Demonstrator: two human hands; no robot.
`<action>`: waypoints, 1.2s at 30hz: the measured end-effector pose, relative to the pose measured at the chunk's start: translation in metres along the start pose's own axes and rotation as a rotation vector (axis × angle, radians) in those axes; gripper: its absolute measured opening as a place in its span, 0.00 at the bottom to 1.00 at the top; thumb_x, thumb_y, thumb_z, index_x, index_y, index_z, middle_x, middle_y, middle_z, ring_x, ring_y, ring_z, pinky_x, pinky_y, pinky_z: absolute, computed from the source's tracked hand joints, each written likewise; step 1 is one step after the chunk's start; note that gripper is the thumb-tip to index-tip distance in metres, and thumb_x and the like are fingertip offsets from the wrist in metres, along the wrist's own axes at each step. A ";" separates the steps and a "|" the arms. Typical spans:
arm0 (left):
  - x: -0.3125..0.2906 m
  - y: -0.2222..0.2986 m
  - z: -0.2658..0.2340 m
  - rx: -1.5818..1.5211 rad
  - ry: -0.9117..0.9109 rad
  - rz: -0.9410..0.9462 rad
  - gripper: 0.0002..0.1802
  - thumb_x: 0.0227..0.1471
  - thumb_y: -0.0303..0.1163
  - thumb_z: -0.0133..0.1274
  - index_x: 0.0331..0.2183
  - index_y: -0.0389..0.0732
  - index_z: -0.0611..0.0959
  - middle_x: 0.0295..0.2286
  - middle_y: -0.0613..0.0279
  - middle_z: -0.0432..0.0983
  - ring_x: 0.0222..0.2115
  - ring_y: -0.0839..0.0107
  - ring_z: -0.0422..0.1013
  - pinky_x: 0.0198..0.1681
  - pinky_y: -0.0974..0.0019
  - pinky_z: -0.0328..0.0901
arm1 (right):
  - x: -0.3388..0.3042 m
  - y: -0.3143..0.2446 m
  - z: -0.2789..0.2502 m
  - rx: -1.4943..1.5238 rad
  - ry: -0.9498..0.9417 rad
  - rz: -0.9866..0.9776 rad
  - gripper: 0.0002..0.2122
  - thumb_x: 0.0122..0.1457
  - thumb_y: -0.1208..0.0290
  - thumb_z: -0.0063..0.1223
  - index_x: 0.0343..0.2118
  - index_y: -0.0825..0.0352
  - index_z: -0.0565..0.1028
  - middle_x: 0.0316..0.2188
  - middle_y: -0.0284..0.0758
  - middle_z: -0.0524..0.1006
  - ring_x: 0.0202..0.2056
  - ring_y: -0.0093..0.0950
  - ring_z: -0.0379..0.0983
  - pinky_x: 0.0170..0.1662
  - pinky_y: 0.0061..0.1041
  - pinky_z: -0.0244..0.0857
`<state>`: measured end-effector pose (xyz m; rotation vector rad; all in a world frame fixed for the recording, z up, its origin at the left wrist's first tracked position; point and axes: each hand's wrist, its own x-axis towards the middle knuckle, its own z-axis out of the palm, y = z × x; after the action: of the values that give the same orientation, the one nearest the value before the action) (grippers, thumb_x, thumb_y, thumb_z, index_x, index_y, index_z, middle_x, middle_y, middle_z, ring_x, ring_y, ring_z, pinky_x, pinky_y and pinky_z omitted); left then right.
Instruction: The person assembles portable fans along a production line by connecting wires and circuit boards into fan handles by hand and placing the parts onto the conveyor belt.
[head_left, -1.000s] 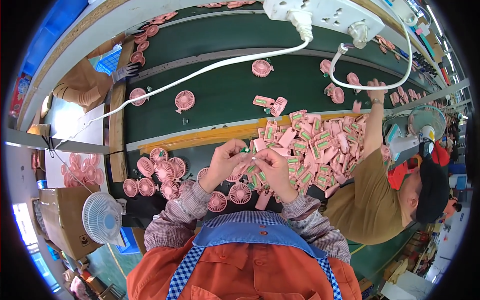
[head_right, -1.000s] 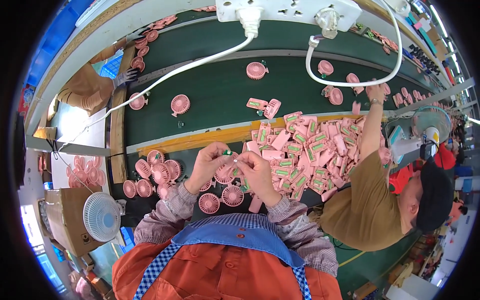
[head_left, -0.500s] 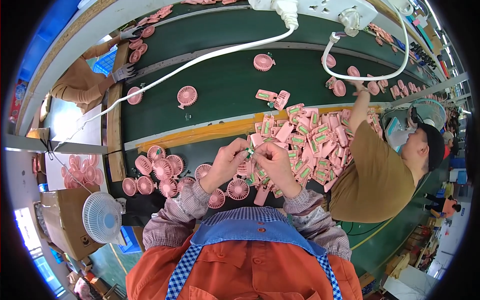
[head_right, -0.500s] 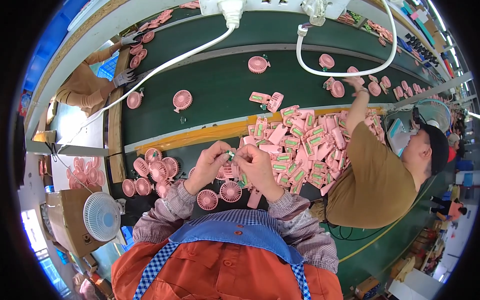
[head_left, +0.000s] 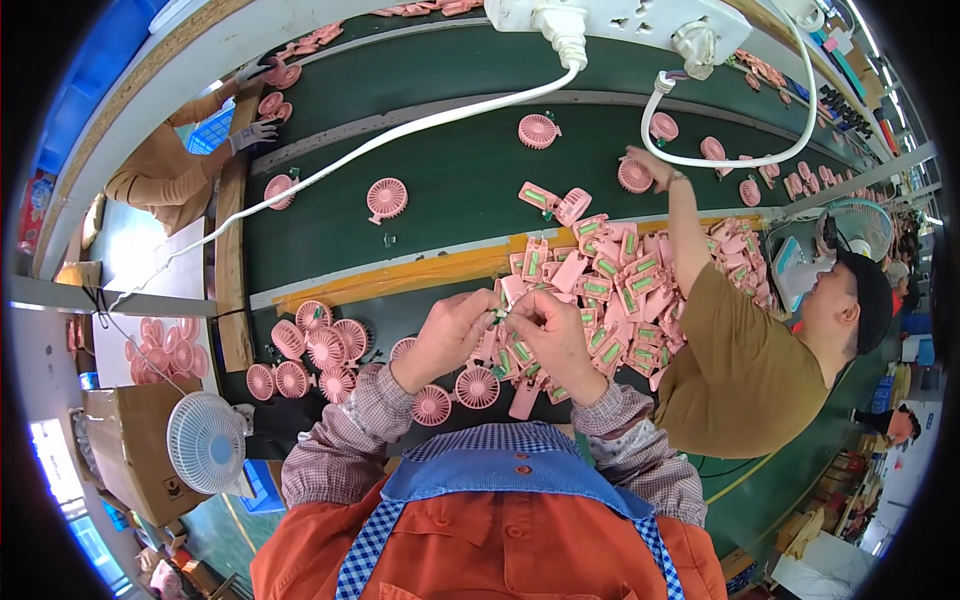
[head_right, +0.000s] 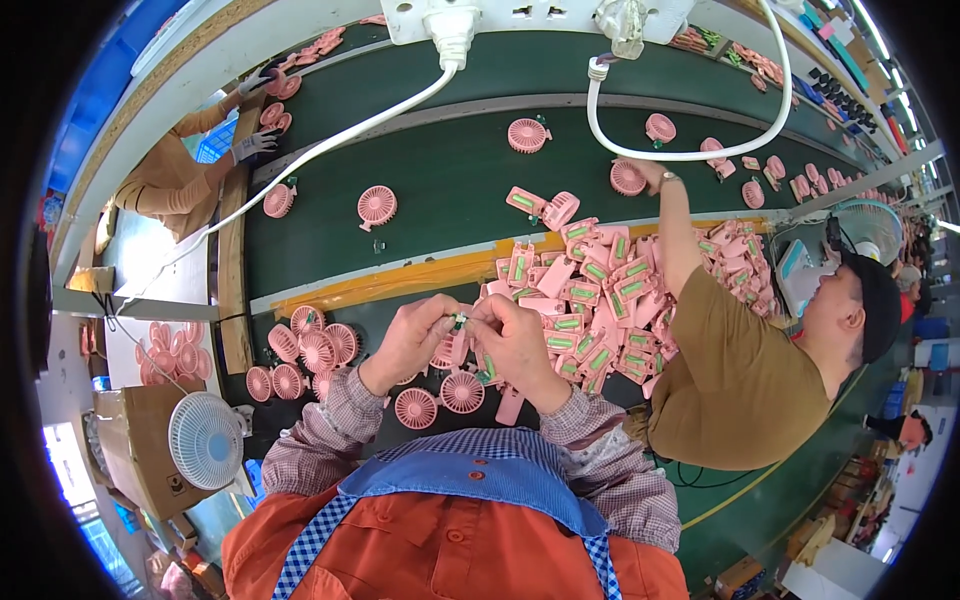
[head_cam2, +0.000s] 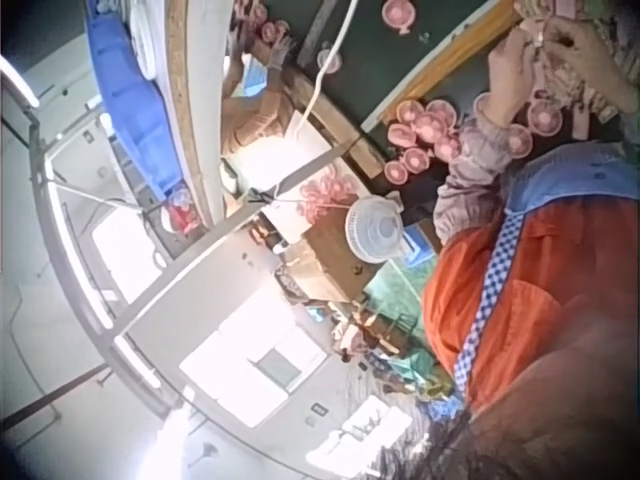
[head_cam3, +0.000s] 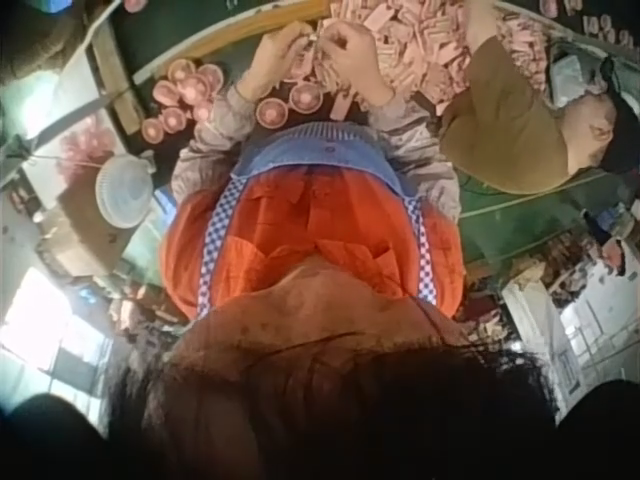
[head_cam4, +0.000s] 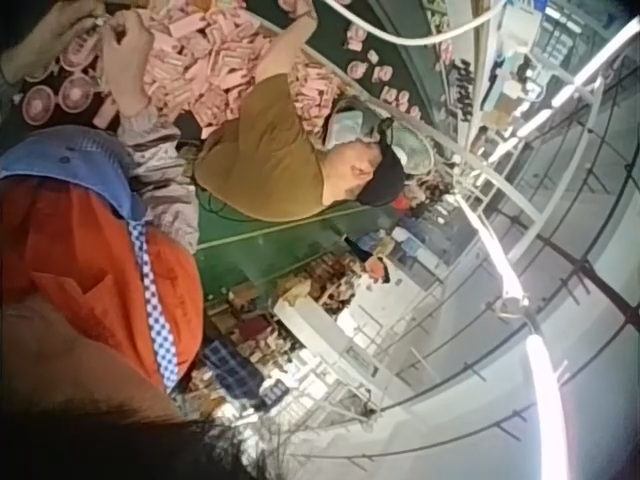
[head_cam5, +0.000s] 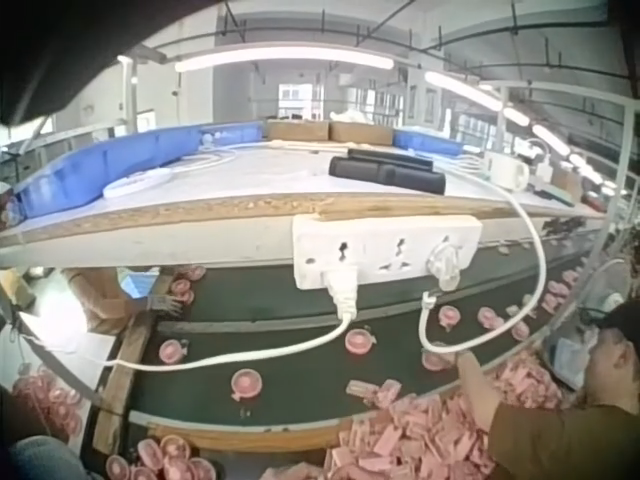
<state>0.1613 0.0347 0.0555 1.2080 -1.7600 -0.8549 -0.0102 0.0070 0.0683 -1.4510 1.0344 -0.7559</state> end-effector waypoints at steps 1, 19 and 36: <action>0.001 0.000 -0.002 0.001 -0.002 0.001 0.06 0.46 0.22 0.49 0.30 0.36 0.71 0.22 0.51 0.69 0.23 0.51 0.68 0.26 0.60 0.63 | 0.001 0.001 -0.002 0.034 -0.025 0.000 0.03 0.50 0.83 0.52 0.25 0.71 0.69 0.20 0.29 0.72 0.22 0.14 0.66 0.25 0.14 0.61; 0.007 -0.019 0.023 0.027 -0.074 -0.068 0.04 0.46 0.21 0.48 0.29 0.36 0.73 0.19 0.53 0.70 0.20 0.59 0.69 0.23 0.64 0.63 | 0.011 0.035 -0.012 0.118 -0.114 0.139 0.03 0.50 0.85 0.48 0.26 0.72 0.68 0.19 0.33 0.73 0.19 0.19 0.70 0.21 0.18 0.63; 0.175 -0.203 0.035 -0.693 0.316 -0.468 0.03 0.50 0.24 0.45 0.29 0.36 0.74 0.20 0.65 0.70 0.19 0.77 0.68 0.23 0.74 0.63 | 0.014 0.175 -0.059 0.023 0.395 0.226 0.05 0.51 0.81 0.50 0.32 0.70 0.73 0.20 0.26 0.68 0.23 0.13 0.64 0.25 0.15 0.61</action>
<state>0.1739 -0.1912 -0.0923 1.1913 -0.8143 -1.3190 -0.0881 -0.0251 -0.0962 -1.1625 1.4577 -0.9056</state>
